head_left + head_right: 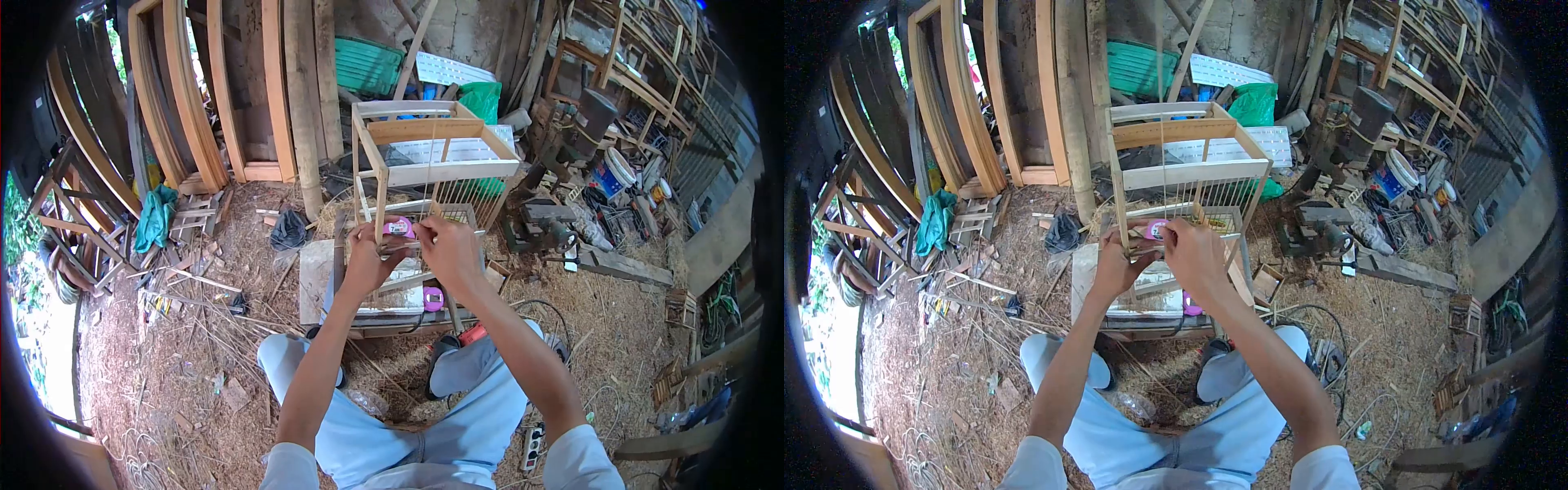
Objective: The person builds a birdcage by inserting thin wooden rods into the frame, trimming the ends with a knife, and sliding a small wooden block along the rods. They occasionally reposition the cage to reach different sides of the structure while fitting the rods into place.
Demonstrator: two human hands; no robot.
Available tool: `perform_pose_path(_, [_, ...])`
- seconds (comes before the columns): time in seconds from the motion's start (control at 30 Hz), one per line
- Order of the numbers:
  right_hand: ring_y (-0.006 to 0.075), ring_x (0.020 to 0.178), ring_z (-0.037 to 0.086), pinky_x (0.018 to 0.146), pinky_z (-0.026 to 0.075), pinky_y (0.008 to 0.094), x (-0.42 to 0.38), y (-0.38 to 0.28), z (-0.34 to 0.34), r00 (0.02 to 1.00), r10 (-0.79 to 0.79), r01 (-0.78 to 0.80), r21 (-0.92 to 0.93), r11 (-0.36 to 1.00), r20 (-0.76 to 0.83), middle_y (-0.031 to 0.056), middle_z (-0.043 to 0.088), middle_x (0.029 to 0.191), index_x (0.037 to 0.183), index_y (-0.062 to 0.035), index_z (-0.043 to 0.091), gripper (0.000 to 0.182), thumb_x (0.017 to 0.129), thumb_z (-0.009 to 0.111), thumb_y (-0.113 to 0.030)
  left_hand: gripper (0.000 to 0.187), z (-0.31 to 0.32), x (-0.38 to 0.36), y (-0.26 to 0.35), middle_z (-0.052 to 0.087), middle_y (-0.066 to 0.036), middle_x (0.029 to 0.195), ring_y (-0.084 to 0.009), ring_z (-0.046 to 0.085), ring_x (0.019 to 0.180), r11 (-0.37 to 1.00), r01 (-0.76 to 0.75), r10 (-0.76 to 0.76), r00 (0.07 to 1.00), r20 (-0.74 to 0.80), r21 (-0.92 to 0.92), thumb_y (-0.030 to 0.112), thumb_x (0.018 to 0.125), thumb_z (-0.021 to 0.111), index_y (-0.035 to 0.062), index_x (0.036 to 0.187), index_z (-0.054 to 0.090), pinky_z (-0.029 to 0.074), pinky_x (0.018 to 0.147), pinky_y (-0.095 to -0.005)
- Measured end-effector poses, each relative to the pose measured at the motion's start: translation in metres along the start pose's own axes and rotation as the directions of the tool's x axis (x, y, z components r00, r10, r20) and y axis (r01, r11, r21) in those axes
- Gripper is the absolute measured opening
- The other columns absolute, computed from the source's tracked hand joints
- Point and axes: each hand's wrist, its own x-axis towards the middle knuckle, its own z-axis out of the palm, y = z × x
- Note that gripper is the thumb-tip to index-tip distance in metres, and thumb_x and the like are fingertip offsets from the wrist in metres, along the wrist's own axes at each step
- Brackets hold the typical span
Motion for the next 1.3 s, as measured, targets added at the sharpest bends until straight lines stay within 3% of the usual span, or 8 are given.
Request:
perform_pose_path(0.13, [0.039, 0.061, 0.064, 0.057, 0.05, 0.0471, 0.003, -0.006, 0.006, 1.0, 0.009, -0.009, -0.085, 0.996, -0.007, 0.0202, 0.063, 0.063, 0.077, -0.003, 0.067, 0.012, 0.081, 0.066, -0.015, 0.056, 0.007, 0.002, -0.013, 0.071, -0.004, 0.096, -0.0144, 0.064, 0.093, 0.718, 0.259, -0.22, 0.965, 0.141, -0.647, 0.013, 0.075, 0.078, 0.0109, 0.124, 0.051, 0.023, 0.104, -0.039])
perform_pose_path(0.3, [0.0374, 0.06, 0.064, 0.056, 0.05, 0.0475, -0.006, 0.004, 0.027, 0.998, 0.061, -0.059, -0.08, 0.995, 0.023, 0.0165, 0.064, 0.063, 0.072, -0.0045, 0.065, 0.012, 0.079, 0.067, -0.014, 0.055, 0.001, 0.001, -0.006, 0.072, -0.001, 0.091, -0.0144, 0.062, 0.102, 1.0, -0.008, 0.008, 1.0, 0.003, 0.004, 0.01, 0.075, 0.078, 0.0112, 0.124, 0.052, 0.02, 0.105, -0.0379])
perform_pose_path(0.43, [0.0395, 0.063, 0.065, 0.059, 0.05, 0.0494, -0.016, 0.006, 0.034, 0.996, 0.092, -0.091, -0.068, 0.994, 0.015, 0.021, 0.064, 0.065, 0.08, -0.0013, 0.063, 0.016, 0.083, 0.065, -0.016, 0.058, -0.002, 0.0, 0.0, 0.072, -0.002, 0.096, -0.0163, 0.058, 0.108, 0.998, -0.045, 0.046, 0.999, -0.004, 0.051, 0.012, 0.073, 0.079, 0.0108, 0.125, 0.052, 0.021, 0.105, -0.0378])
perform_pose_path(0.6, [0.0382, 0.063, 0.065, 0.058, 0.05, 0.0491, -0.006, -0.006, 0.009, 0.994, 0.111, -0.111, -0.049, 0.993, -0.012, 0.0194, 0.064, 0.065, 0.084, -0.004, 0.063, 0.018, 0.085, 0.064, -0.022, 0.065, 0.006, -0.001, -0.017, 0.068, -0.012, 0.098, -0.0224, 0.061, 0.099, 0.994, -0.068, 0.069, 0.998, -0.004, 0.088, 0.009, 0.074, 0.079, 0.0032, 0.129, 0.046, 0.039, 0.097, -0.0354])
perform_pose_path(0.7, [0.0365, 0.061, 0.065, 0.056, 0.05, 0.0477, 0.002, 0.001, 0.012, 0.995, 0.08, -0.082, -0.029, 0.996, -0.065, 0.017, 0.064, 0.064, 0.081, -0.0052, 0.064, 0.017, 0.084, 0.066, -0.022, 0.057, 0.009, -0.001, -0.01, 0.064, -0.013, 0.101, -0.0252, 0.059, 0.1, 0.858, 0.174, -0.18, 0.983, 0.034, -0.483, 0.005, 0.078, 0.075, 0.0015, 0.126, 0.045, 0.044, 0.091, -0.0352])
perform_pose_path(0.87, [0.0359, 0.06, 0.065, 0.056, 0.051, 0.0459, -0.005, 0.013, 0.029, 1.0, 0.006, -0.005, -0.057, 0.998, 0.011, 0.0157, 0.064, 0.063, 0.077, -0.005, 0.064, 0.016, 0.082, 0.068, -0.02, 0.044, 0.017, -0.034, 0.021, 0.053, -0.012, 0.107, -0.0223, 0.054, 0.103, 0.967, -0.05, 0.184, 0.815, -0.55, 0.249, 0.003, 0.084, 0.067, -0.0011, 0.121, 0.042, 0.048, 0.08, -0.0325])
perform_pose_path(1.03, [0.0369, 0.06, 0.064, 0.055, 0.051, 0.0457, -0.009, 0.013, 0.029, 1.0, -0.01, 0.011, -0.044, 0.999, 0.015, 0.016, 0.064, 0.063, 0.077, -0.0042, 0.063, 0.02, 0.082, 0.069, -0.023, 0.02, 0.037, -0.066, 0.04, 0.061, -0.019, 0.096, -0.0354, 0.06, 0.058, 0.989, 0.096, -0.067, 0.966, -0.249, 0.108, -0.001, 0.086, 0.059, 0.0001, 0.106, 0.056, 0.047, 0.055, -0.0453])
perform_pose_path(1.3, [0.0315, 0.053, 0.063, 0.048, 0.049, 0.0415, -0.012, 0.027, 0.02, 0.981, -0.193, 0.193, -0.057, 0.979, 0.016, 0.0128, 0.063, 0.059, 0.078, -0.0062, 0.064, 0.018, 0.084, 0.067, -0.023, 0.009, 0.07, -0.042, -0.009, 0.066, -0.019, 0.089, -0.0388, 0.064, 0.083, 0.968, 0.093, -0.039, 0.973, -0.228, 0.233, 0.004, 0.089, 0.056, 0.002, 0.097, 0.061, 0.05, 0.068, -0.0462])
